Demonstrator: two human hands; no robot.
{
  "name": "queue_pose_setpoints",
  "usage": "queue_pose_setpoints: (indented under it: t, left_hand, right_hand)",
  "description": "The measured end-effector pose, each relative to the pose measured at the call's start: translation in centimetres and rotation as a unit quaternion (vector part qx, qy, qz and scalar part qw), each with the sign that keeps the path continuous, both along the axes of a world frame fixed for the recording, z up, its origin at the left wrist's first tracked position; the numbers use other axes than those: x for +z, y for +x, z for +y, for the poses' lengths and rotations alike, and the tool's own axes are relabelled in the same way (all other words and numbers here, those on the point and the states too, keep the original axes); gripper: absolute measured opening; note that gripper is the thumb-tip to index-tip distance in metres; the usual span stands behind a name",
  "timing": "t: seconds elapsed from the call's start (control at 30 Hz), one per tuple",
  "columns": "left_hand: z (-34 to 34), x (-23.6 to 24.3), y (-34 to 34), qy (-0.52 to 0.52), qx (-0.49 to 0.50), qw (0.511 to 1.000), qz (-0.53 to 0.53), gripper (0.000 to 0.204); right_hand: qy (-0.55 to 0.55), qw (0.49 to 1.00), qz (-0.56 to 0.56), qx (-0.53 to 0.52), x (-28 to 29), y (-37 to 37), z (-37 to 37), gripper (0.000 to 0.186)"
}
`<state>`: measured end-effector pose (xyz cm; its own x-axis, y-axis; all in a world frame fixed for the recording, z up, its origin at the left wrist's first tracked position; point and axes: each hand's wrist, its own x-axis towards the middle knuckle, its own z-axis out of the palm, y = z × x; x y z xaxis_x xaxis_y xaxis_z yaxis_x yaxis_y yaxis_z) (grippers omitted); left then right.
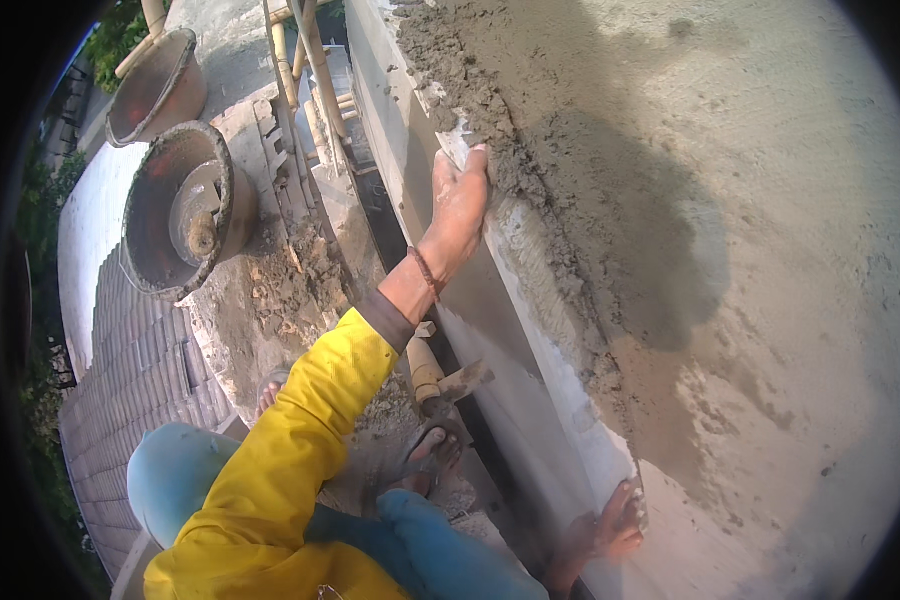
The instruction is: The person scoops wet cement from a bucket with a trowel and applies it to a vertical wall, spreading and smoothing the surface. The person then uses a straightedge to level the applied cement.
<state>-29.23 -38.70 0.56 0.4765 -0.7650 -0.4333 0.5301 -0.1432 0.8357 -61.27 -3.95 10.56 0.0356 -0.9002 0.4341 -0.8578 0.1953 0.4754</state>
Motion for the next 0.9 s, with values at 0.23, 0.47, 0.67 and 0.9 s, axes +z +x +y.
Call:
queue_pose_setpoints:
  t: [0.23, 0.47, 0.67, 0.9]
  left_hand:
    - [-2.6, -0.1, 1.7, -0.064, 0.045, 0.997, 0.017, 0.039]
    - [4.8, 6.6, -4.9, -0.073, 0.005, 0.993, -0.093, 0.037]
    - [-0.5, 6.0, 0.7, -0.117, 0.003, 0.993, -0.002, 0.038]
    - [0.3, 6.7, -0.3, -0.080, -0.028, 0.996, -0.004, 0.035]
  right_hand:
    - [-0.006, 0.999, 0.004, -0.032, -0.2, 1.5, -1.0, 0.071]
    - [0.012, 1.000, -0.010, 0.022, 8.5, -1.9, 3.2, 0.055]
    - [-0.018, 1.000, 0.002, 0.014, 5.4, 0.6, -0.2, 0.076]
    - [-0.021, 0.999, -0.023, -0.030, 6.1, -0.6, 1.5, 0.077]
